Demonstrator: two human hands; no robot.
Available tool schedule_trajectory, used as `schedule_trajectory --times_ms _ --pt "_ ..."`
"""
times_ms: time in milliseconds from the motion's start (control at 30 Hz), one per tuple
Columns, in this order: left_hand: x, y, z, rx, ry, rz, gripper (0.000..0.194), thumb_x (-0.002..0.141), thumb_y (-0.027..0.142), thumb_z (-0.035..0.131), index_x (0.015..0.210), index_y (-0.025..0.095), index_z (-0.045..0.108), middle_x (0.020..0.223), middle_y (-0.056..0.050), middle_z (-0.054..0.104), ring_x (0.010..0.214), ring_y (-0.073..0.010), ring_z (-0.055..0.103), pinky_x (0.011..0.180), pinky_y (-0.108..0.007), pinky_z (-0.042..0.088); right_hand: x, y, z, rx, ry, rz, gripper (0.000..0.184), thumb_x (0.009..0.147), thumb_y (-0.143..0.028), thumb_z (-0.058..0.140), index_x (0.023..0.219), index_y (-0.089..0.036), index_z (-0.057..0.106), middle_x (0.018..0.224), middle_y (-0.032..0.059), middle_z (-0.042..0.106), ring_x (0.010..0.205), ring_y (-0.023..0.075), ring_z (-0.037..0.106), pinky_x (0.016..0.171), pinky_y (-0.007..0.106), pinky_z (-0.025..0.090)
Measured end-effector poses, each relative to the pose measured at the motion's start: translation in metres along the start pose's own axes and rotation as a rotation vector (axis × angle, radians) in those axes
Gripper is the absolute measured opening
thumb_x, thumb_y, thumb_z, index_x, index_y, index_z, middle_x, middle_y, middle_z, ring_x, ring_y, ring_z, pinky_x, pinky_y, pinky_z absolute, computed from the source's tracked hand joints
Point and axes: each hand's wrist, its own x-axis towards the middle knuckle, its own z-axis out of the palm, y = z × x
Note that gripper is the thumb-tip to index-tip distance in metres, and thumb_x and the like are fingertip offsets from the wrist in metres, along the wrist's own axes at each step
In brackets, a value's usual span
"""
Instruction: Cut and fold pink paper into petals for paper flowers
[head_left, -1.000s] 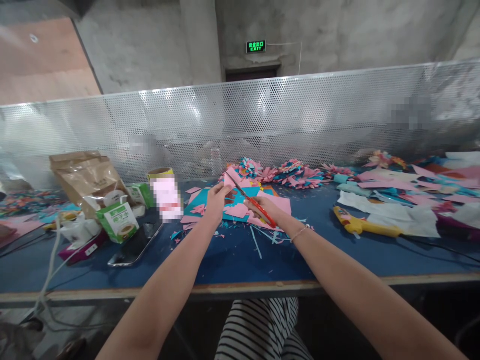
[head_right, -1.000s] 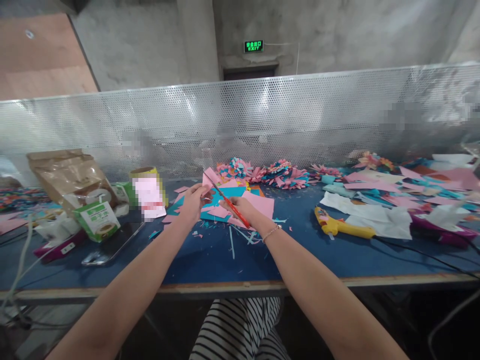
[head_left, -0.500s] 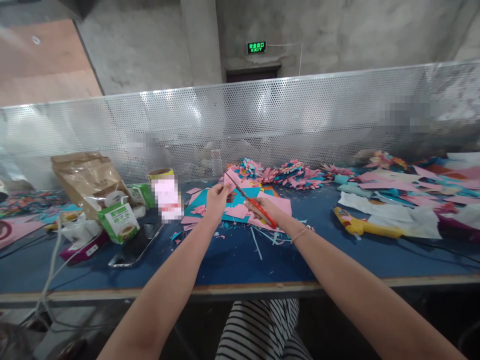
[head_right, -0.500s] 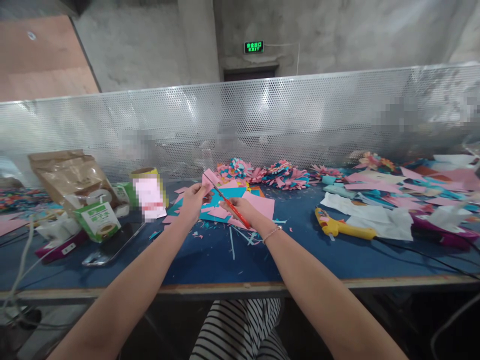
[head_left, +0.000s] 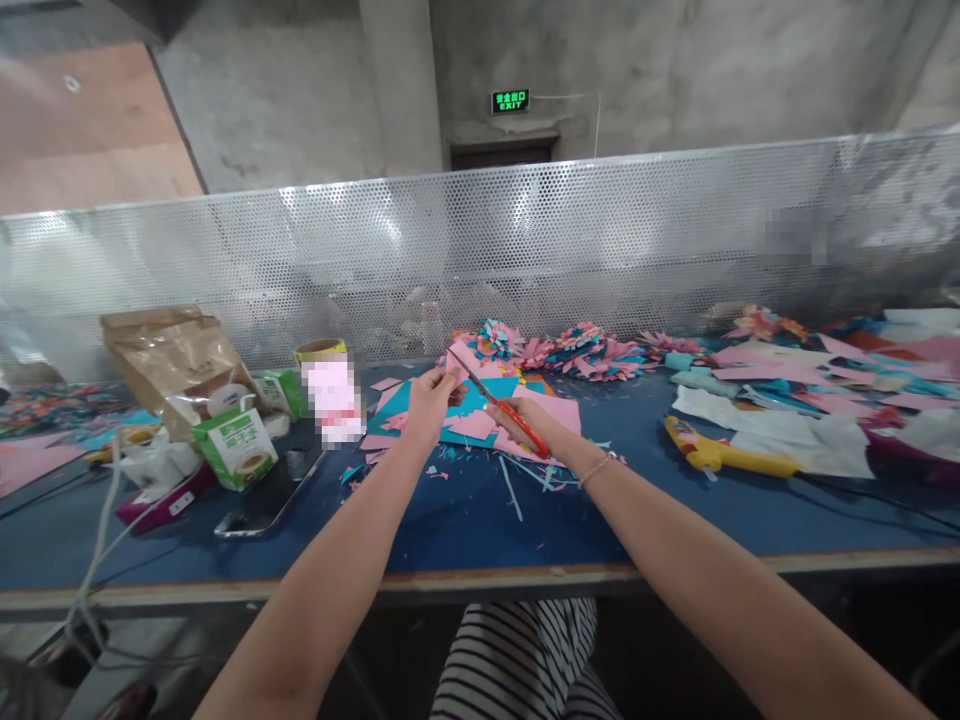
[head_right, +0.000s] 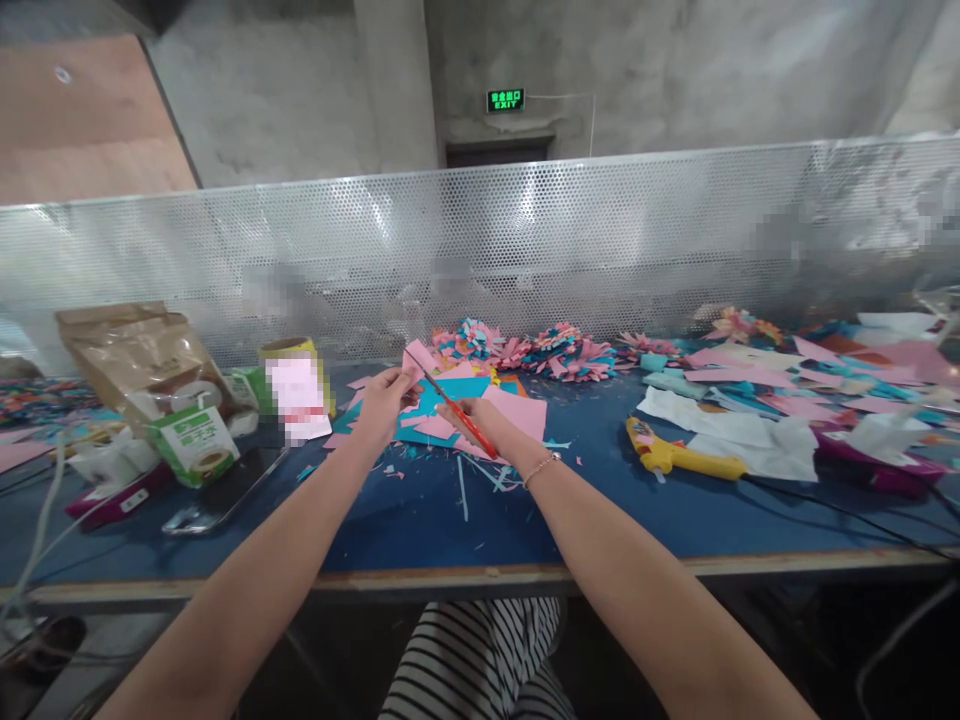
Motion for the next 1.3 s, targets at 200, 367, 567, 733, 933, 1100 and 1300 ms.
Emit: schedule_trajectory --times_ms 200,367,567,733,933,1100,1300 --pt "-0.001 0.001 0.001 -0.091 -0.004 -0.046 0.026 0.065 0.037 0.061 0.057 0.014 0.051 0.052 0.001 0.053 0.044 -0.0068 0.046 0.045 -0.021 0.038 -0.005 -0.009 0.0 -0.05 -0.005 -0.005 0.046 0.07 -0.062 0.045 0.063 -0.016 0.044 0.053 -0.001 0.045 0.039 0.0074 0.039 0.038 0.021 0.033" --pt "-0.002 0.004 0.002 -0.173 -0.021 -0.098 0.026 0.062 0.037 0.063 0.056 0.014 0.051 0.052 0.001 0.053 0.042 -0.0059 0.044 0.045 -0.021 0.036 -0.006 -0.008 0.001 0.07 -0.058 0.021 0.048 0.072 -0.064 0.04 0.064 -0.016 0.043 0.05 -0.0019 0.042 0.038 0.0069 0.039 0.036 0.021 0.032" --pt "-0.004 0.004 0.004 -0.199 -0.04 -0.134 0.027 0.059 0.036 0.066 0.054 0.014 0.051 0.049 0.001 0.053 0.042 -0.0052 0.043 0.045 -0.02 0.035 -0.004 -0.002 0.004 0.311 -0.175 0.06 0.046 0.071 -0.065 0.041 0.066 -0.019 0.041 0.044 -0.0061 0.034 0.035 0.0059 0.033 0.035 0.02 0.03" --pt "-0.006 0.003 0.007 -0.195 -0.103 -0.153 0.027 0.058 0.035 0.067 0.052 0.013 0.053 0.048 0.001 0.054 0.041 -0.0053 0.043 0.044 -0.02 0.034 -0.002 -0.001 0.006 0.359 -0.143 0.081 0.046 0.071 -0.064 0.041 0.063 -0.019 0.04 0.042 -0.0069 0.032 0.033 0.0056 0.031 0.032 0.019 0.028" --pt "-0.008 0.007 0.008 -0.243 -0.108 -0.171 0.028 0.057 0.035 0.068 0.051 0.014 0.052 0.046 0.001 0.053 0.04 -0.0047 0.042 0.044 -0.02 0.034 -0.005 -0.006 0.007 0.233 -0.053 0.032 0.047 0.073 -0.064 0.038 0.06 -0.018 0.04 0.043 -0.005 0.035 0.034 0.0061 0.034 0.032 0.019 0.031" --pt "-0.009 0.011 0.007 -0.281 -0.12 -0.181 0.027 0.057 0.035 0.069 0.052 0.014 0.052 0.047 0.002 0.052 0.04 -0.0044 0.041 0.043 -0.019 0.032 -0.006 -0.008 0.005 0.198 -0.031 0.04 0.046 0.074 -0.062 0.038 0.061 -0.018 0.04 0.045 -0.0041 0.036 0.035 0.0069 0.036 0.03 0.019 0.029" --pt "-0.01 0.007 0.009 -0.245 -0.155 -0.192 0.027 0.057 0.034 0.069 0.052 0.014 0.052 0.048 0.001 0.053 0.041 -0.0048 0.041 0.044 -0.02 0.032 -0.005 -0.006 0.003 0.253 -0.087 -0.024 0.048 0.076 -0.064 0.032 0.064 -0.018 0.041 0.044 -0.0049 0.036 0.036 0.0058 0.035 0.034 0.018 0.031"
